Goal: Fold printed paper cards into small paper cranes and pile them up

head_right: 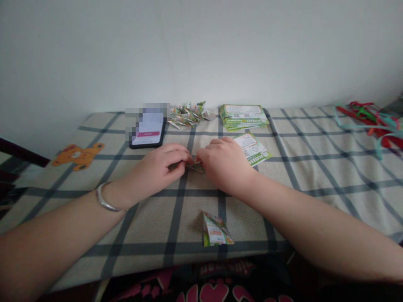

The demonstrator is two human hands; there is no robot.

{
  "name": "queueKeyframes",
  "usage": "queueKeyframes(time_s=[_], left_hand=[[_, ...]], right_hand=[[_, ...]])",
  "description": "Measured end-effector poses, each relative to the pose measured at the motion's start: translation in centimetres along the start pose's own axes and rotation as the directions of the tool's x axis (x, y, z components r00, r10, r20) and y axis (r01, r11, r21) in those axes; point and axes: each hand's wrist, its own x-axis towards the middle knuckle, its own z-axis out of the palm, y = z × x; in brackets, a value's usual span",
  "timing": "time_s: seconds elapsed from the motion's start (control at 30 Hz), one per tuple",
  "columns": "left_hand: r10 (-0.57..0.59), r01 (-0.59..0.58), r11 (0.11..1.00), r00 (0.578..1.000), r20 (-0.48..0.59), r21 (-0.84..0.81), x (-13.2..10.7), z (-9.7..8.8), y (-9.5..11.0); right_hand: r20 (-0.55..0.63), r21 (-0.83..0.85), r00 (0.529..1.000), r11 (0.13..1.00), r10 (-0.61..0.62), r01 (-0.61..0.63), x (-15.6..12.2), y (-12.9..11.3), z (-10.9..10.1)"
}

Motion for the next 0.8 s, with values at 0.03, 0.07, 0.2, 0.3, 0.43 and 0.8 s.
queueKeyframes(time_s=[0.03,0.07,0.2,0.3,0.43,0.8], left_hand=[[0.008,-0.008,1.0,1.0,0.004,0.006,0.0,-0.1,0.0],[0.013,-0.013,1.0,1.0,0.006,0.015,0.0,-0.2,0.0],[0.014,-0.015,0.999,1.0,0.022,0.05,0.0,-0.6,0.0],[0.007,-0.01,0.997,1.0,0.031,0.072,0.0,-0.8,0.0],[-0.033,0.029,0.993,0.999,0.039,0.111,0.1,-0.7,-0.3],[-0.084,0.078,0.984,0.996,0.032,0.157,0.2,-0.7,-0.7]], right_hand=[[-0.008,0.015,1.0,1.0,0.015,-0.015,0.0,0.1,0.1],[-0.02,0.027,0.999,0.999,0.035,-0.034,0.1,0.1,0.2],[-0.032,0.132,0.992,0.984,0.123,-0.118,0.2,0.4,0.5],[-0.026,0.283,0.989,0.95,0.143,-0.13,0.0,0.8,0.8],[-0.007,0.467,0.988,0.874,0.157,-0.136,-0.3,1.7,1.0],[-0.047,0.484,0.996,0.874,0.072,-0.04,-0.1,3.2,1.7]])
